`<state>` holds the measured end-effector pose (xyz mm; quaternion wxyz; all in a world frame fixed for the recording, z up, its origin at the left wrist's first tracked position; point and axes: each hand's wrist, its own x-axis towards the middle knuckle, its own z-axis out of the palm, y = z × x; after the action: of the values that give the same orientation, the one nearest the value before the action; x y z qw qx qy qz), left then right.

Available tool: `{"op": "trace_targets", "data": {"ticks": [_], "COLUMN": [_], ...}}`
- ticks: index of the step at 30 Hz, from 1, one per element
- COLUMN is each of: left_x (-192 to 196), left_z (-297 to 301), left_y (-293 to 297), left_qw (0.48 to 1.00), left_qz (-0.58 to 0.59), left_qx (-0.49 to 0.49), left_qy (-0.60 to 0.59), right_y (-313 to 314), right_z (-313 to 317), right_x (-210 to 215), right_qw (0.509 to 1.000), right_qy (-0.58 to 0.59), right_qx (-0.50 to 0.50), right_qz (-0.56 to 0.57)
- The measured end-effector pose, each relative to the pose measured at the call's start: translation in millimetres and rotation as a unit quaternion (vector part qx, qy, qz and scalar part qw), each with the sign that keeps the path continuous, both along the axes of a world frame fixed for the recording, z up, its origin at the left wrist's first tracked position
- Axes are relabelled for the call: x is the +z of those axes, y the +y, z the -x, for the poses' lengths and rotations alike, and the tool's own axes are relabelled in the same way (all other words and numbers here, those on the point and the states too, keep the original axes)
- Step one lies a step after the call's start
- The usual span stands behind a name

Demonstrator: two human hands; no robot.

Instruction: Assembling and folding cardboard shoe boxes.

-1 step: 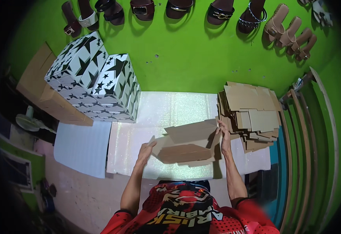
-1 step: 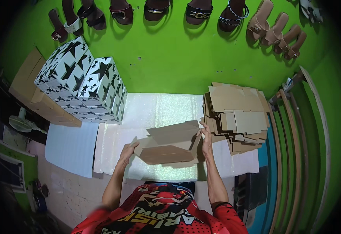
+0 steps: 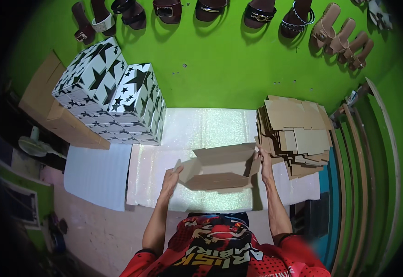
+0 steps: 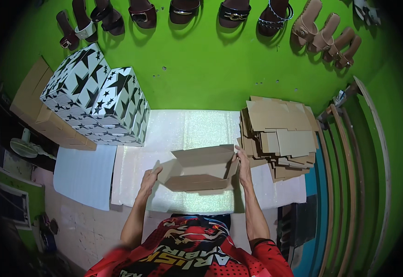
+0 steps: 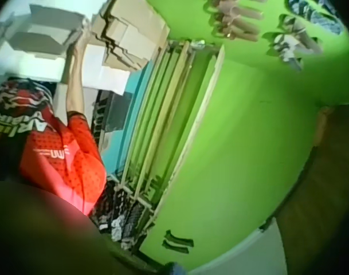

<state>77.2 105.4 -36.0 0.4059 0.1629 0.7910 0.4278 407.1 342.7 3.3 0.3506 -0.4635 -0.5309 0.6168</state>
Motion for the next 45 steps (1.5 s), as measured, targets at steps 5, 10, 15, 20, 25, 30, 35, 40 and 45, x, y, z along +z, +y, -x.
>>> {"op": "trace_targets", "data": {"ticks": [5, 10, 15, 20, 25, 30, 35, 40, 45], "left_x": [21, 9, -1, 19, 32, 45, 90, 70, 8], "left_z": [-13, -15, -28, -18, 26, -10, -43, -49, -20], "left_y": [-27, -33, -31, 8, 126, 193, 159, 68, 27], "left_qw": [0.997, 0.993, 0.995, 0.976, 0.924, 0.818, 0.839, 0.883, 0.905], "left_qz": [-0.044, 0.017, -0.030, -0.102, -0.060, -0.018, -0.033, 0.047, 0.076], "left_qx": [-0.006, -0.031, -0.004, -0.085, -0.289, -0.504, -0.391, -0.237, -0.149], "left_qy": [0.066, 0.113, 0.091, 0.175, 0.243, 0.276, 0.378, 0.403, 0.391], "right_y": [-29, -33, -26, -65, -146, -192, -176, -157, -160], "right_z": [-16, -11, -22, -29, -4, 60, 82, 74, 119], "right_x": [-24, -15, -5, 18, 20, 23, 68, 31, 33], "right_qw": [0.983, 0.971, 0.882, 0.911, 0.892, 0.787, 0.789, 0.804, 0.757], "right_qy": [-0.106, -0.213, -0.388, -0.348, -0.165, -0.079, -0.061, -0.033, -0.125], "right_qx": [0.111, 0.101, 0.222, 0.217, 0.379, 0.602, 0.480, 0.594, 0.640], "right_qz": [0.103, 0.035, -0.151, -0.042, 0.181, 0.113, 0.378, -0.019, -0.045]}}
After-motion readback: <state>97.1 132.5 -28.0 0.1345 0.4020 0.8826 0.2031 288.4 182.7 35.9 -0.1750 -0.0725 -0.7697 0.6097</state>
